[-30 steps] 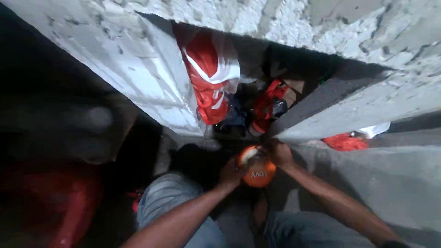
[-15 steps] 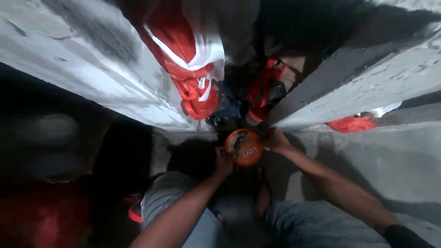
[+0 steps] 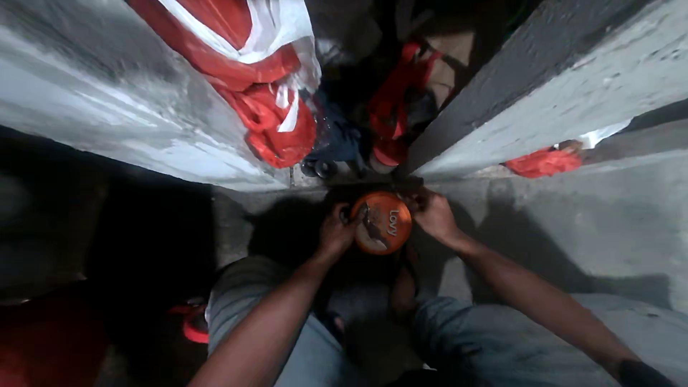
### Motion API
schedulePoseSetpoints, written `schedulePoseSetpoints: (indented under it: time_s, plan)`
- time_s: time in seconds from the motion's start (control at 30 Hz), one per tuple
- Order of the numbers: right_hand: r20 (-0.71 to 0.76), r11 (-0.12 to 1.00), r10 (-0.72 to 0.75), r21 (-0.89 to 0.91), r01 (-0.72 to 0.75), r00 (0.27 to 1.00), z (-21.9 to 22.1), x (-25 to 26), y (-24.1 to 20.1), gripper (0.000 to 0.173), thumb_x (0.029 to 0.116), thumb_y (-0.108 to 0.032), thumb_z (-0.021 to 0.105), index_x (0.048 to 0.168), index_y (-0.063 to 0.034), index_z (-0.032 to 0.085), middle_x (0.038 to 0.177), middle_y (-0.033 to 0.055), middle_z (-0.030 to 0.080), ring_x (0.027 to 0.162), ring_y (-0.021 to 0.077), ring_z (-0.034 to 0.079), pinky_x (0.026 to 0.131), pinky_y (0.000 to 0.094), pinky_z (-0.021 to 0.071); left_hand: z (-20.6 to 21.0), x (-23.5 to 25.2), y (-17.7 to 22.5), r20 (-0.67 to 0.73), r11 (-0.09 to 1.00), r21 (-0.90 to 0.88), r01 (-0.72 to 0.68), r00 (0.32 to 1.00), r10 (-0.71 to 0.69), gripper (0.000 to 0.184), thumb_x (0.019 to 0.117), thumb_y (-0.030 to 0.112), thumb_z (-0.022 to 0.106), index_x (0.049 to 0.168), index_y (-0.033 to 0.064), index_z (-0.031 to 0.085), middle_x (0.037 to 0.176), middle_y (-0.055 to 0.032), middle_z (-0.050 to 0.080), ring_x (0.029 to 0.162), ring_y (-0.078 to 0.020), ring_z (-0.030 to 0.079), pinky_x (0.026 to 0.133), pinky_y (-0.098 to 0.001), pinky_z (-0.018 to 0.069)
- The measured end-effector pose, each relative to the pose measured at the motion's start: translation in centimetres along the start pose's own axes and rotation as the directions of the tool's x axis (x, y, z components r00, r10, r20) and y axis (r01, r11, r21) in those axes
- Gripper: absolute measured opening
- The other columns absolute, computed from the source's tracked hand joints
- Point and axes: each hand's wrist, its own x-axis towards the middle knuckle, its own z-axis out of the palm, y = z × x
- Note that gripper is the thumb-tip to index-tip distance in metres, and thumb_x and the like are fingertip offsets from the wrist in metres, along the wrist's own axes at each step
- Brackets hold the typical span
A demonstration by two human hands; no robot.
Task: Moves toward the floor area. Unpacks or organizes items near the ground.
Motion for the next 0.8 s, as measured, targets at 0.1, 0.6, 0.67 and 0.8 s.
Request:
schedulePoseSetpoints:
  time_s: [0.1,0.6,0.67,0.8]
  plan:
    - [0.386,0.972,0.236,-0.101,-0.213,0.892,-0.8,-0.7,1.5,0.050,0.0956,-0.049,0.070,0.110,-0.0011,0.072,0.102,0.0202,0.072,0.097,0.0363,0.070,0.091,0.0597,0.0550,0.5,0.2,0.0,0.010,0.996,0.086,0.016,1.000,-0.017,0.043,0.1055,0.037,0.057,0.140,0.0111,0.053,0.124,-0.0200,0.065,0.110,-0.0347,0.066,0.094,-0.0549,0.0538]
    - [0.280,0.971,0.226,-0.143,-0.192,0.933,-0.7,1.6,-3.1,0.052,0.0797,-0.033,0.088,0.121,-0.0077,0.068,0.111,0.0150,0.072,0.106,0.0323,0.068,0.095,0.0568,0.0544,-0.1,-0.2,-0.6,0.095,0.982,0.123,-0.141,0.987,0.130,0.042,0.1120,0.033,0.038,0.148,0.0177,0.054,0.140,-0.0134,0.061,0.130,-0.0287,0.059,0.111,-0.0512,0.0451]
    - [0.266,0.970,0.200,-0.192,-0.152,0.943,-0.8,2.0,-4.0,0.049,0.0846,-0.033,0.084,0.124,-0.0088,0.069,0.116,0.0164,0.072,0.112,0.0344,0.068,0.099,0.0590,0.0527,-0.3,-0.2,-0.6,0.107,0.990,0.110,-0.087,0.991,0.075,0.046,0.1124,0.038,0.034,0.148,0.0162,0.053,0.139,-0.0152,0.062,0.128,-0.0299,0.060,0.109,-0.0520,0.0462]
    - [0.364,0.958,0.145,-0.283,-0.038,0.920,-2.0,2.7,-4.8,0.050,0.0889,-0.038,0.080,0.126,-0.0077,0.068,0.119,0.0190,0.070,0.115,0.0377,0.066,0.100,0.0625,0.0502,-0.6,-0.2,-0.7,0.127,0.997,-0.065,0.034,0.992,-0.025,0.048,0.1127,0.041,0.032,0.143,0.0100,0.053,0.124,-0.0207,0.063,0.102,-0.0314,0.066,0.087,-0.0506,0.0550]
